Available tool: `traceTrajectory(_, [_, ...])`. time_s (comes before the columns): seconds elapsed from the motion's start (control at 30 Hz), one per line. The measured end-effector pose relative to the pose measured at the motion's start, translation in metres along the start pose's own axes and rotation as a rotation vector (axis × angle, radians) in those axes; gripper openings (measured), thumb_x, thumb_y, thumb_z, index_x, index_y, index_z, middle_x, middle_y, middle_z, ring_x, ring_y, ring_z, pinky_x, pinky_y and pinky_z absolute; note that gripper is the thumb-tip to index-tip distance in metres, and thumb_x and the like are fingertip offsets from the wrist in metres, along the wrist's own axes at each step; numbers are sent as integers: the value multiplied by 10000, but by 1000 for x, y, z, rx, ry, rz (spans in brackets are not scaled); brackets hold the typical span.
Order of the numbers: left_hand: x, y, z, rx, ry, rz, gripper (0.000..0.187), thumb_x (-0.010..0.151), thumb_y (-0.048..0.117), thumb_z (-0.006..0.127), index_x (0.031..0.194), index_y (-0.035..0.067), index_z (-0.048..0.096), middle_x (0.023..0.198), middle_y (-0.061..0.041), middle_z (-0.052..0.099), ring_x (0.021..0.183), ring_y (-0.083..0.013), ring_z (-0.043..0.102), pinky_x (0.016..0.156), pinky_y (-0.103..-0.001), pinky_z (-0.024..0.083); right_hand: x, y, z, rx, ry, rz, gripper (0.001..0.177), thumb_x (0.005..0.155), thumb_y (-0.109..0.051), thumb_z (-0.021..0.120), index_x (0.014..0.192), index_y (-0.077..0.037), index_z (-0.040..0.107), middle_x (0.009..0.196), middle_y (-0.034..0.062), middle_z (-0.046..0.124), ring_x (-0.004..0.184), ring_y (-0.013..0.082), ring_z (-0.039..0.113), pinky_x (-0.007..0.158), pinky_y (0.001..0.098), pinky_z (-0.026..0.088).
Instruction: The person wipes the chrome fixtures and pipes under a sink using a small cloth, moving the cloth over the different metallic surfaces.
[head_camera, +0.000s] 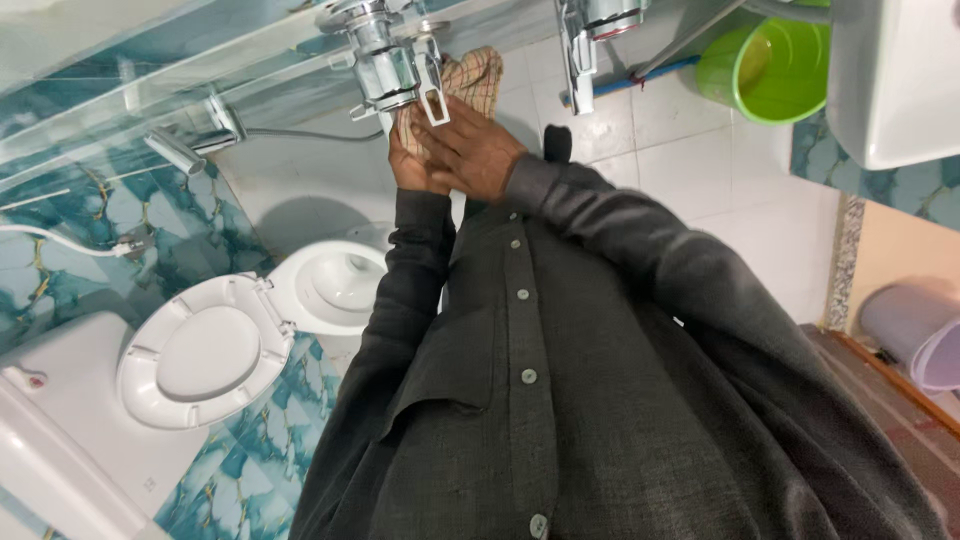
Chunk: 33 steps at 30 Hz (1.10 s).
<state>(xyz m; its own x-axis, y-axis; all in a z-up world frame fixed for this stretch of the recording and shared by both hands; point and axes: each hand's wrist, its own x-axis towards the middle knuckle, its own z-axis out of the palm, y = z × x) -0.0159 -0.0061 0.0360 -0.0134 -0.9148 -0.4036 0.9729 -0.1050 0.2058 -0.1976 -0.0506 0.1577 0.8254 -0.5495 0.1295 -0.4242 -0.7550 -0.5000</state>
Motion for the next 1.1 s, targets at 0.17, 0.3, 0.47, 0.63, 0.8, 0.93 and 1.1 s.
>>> traceTrajectory(0.17, [-23,-6,22,170,69,-18,420,1040,269,511,1404,62,538,1309,-92,665,1205,-245,625,1036,-391,532,-35,1,9,116,128,-15,608,1052,-320,536,1523,59,470,1580,242,443,1495,374,365,1224,495,298])
traceTrajectory(0.3, [-22,-5,27,478,-55,103,439,1038,67,662,1450,26,518,1316,-109,661,1186,-225,635,1008,-369,547,-36,15,34,378,470,123,336,1099,-120,613,1420,-21,615,1563,95,521,1493,340,522,1260,442,469])
traceTrajectory(0.47, [-6,-4,31,990,-60,289,534,933,30,784,1392,51,513,1258,-90,652,1135,-180,655,981,-364,586,-27,16,38,835,574,482,376,957,5,664,1332,24,642,1404,160,594,1274,280,626,1028,365,569])
traceTrajectory(0.63, [43,4,3,1466,138,400,231,1002,97,837,1195,-2,759,1099,-111,788,964,-194,729,871,-313,598,-6,42,67,1318,610,622,344,1007,16,663,1350,10,667,1230,120,746,1131,192,693,1008,334,574])
traceTrajectory(0.8, [41,-18,1,1328,165,683,224,1013,88,815,1179,10,687,1079,-95,728,953,-161,670,864,-309,562,-7,47,79,1531,646,605,399,984,66,668,1373,-15,635,1202,95,735,1086,166,691,995,341,586])
traceTrajectory(0.93, [13,-19,57,1028,-21,533,503,902,100,822,1322,77,547,1194,-14,667,1066,-101,631,936,-266,529,-23,45,80,1353,561,655,448,935,81,677,1370,-17,633,1219,80,708,1076,148,670,992,327,562])
traceTrajectory(1.1, [24,-18,62,1763,412,261,253,996,187,821,1078,-46,761,992,-172,777,869,-227,583,789,-343,526,-25,47,93,1569,546,671,264,1009,46,662,1259,11,740,1103,101,756,911,151,647,821,335,549])
